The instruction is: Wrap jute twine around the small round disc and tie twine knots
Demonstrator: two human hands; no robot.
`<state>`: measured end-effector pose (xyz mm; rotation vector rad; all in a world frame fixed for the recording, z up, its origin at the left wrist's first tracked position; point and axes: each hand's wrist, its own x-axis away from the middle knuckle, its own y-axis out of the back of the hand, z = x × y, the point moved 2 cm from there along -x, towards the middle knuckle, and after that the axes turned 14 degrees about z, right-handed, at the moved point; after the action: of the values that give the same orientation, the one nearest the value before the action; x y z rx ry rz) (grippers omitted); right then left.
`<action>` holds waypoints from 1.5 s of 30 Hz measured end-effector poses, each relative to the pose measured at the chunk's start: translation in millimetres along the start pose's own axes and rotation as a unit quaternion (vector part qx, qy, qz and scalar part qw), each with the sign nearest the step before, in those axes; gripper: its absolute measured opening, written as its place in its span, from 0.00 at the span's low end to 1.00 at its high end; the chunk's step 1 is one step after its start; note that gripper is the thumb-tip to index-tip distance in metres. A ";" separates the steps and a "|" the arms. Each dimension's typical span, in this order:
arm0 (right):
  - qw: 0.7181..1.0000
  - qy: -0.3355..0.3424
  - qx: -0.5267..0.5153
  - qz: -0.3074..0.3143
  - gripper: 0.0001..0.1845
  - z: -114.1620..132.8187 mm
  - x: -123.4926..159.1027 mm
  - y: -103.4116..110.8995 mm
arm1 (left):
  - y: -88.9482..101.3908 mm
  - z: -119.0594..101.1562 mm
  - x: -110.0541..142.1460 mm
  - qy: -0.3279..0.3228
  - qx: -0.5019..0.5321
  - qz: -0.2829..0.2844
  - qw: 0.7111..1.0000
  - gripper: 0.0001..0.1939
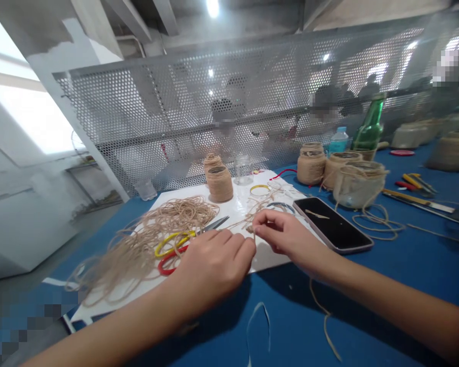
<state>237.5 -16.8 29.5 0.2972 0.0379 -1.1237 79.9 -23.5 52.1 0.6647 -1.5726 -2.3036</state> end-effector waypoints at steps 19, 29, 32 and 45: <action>0.988 0.027 0.145 0.036 0.06 -2.1 -1.7 -3.1 | 4.6 10.1 -4.8 0.114 0.332 0.101 0.931 0.06; 0.969 0.032 -0.224 0.096 0.06 4.3 1.7 -1.3 | -0.1 27.2 -12.8 0.112 0.426 0.047 0.897 0.09; 0.984 0.040 -0.114 0.133 0.05 8.4 2.6 -1.4 | -0.5 32.9 -15.1 0.104 0.423 0.096 0.895 0.15; 0.990 0.047 0.122 -0.043 0.06 8.2 3.2 1.9 | 6.9 9.8 -5.5 0.048 0.232 0.120 0.964 0.10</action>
<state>239.6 -21.0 37.2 0.5720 -0.0026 -1.2016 79.4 -15.6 62.7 0.6323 -2.0401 -1.7159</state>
